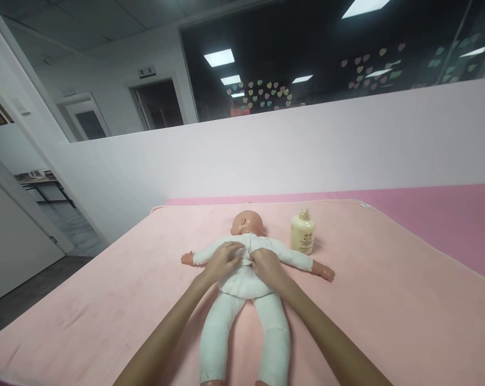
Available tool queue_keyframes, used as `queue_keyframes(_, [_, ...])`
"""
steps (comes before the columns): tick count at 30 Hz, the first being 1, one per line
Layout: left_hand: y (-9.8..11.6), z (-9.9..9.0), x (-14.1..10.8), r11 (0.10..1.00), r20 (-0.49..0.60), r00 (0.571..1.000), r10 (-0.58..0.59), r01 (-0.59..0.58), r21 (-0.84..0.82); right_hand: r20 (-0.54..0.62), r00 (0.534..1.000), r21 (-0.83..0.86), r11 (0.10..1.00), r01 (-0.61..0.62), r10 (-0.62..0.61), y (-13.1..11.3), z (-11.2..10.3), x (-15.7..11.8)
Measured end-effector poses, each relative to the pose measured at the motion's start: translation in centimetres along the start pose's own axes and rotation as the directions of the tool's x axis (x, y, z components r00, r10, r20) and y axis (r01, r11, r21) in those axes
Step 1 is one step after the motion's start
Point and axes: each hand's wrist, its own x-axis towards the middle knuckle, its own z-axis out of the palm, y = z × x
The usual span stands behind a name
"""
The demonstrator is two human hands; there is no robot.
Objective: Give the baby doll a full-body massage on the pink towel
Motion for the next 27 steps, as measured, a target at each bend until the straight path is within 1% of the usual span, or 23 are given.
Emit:
queue_keyframes(2, [0.3, -0.1, 0.6, 0.979, 0.106, 0.994, 0.017, -0.039, 0.202, 0.021, 1.0, -0.009, 1.0, 0.01, -0.01, 0.0, -0.2, 0.0])
queue_keyframes(4, [0.3, 0.1, 1.0, 0.946, 0.16, 0.987, 0.002, -0.054, 0.32, 0.035, 0.999, -0.02, 1.0, 0.015, -0.014, -0.1, -0.6, -0.1])
queue_keyframes(6, [0.1, 0.6, 1.2, 0.916, 0.177, 0.984, -0.008, -0.063, 0.396, 0.053, 0.998, 0.01, 0.999, 0.047, -0.047, -0.1, -1.2, -0.1])
queue_keyframes(7, [-0.1, 0.9, 1.3, 0.902, 0.173, 0.985, -0.015, -0.061, 0.427, 0.049, 0.997, 0.05, 0.997, 0.062, -0.065, 0.0, -1.6, 0.0])
queue_keyframes(9, [-0.3, 1.4, 1.5, 0.881, 0.157, 0.987, -0.031, -0.048, 0.471, -0.002, 0.998, 0.147, 0.987, 0.062, -0.062, 0.3, -2.2, 0.4])
queue_keyframes(11, [-0.5, 1.6, 1.7, 0.87, 0.143, 0.989, -0.042, -0.035, 0.493, -0.065, 0.998, 0.194, 0.981, 0.027, -0.015, 0.8, -2.5, 1.1])
queue_keyframes(12, [-0.5, 1.6, 1.7, 0.868, 0.141, 0.989, -0.047, -0.029, 0.496, -0.071, 0.997, 0.184, 0.983, 0.013, 0.0, 1.0, -2.5, 1.4])
queue_keyframes(16, [0.0, 1.0, 1.7, 0.866, 0.161, 0.982, -0.094, 0.001, 0.501, 0.032, 0.999, 0.024, 1.0, 0.019, -0.02, 1.1, -1.5, 2.4])
queue_keyframes(19, [0.4, 0.5, 1.4, 0.854, 0.193, 0.977, -0.094, -0.02, 0.519, 0.039, 0.999, -0.03, 0.999, -0.026, 0.027, 0.9, -1.0, 2.8])
queue_keyframes(21, [0.5, 0.4, 1.2, 0.853, 0.191, 0.98, -0.052, -0.056, 0.519, 0.071, 0.997, 0.016, 1.0, -0.02, 0.018, 1.0, -1.3, 3.0])
queue_keyframes(24, [0.3, 0.5, 1.2, 0.88, 0.167, 0.986, 0.009, -0.087, 0.467, 0.12, 0.992, 0.148, 0.989, 0.025, -0.043, 1.8, -2.3, 3.1])
queue_keyframes(27, [0.4, 0.5, 1.4, 0.919, 0.158, 0.987, 0.031, -0.09, 0.385, 0.119, 0.992, 0.195, 0.98, 0.028, -0.052, 2.4, -2.5, 3.3])
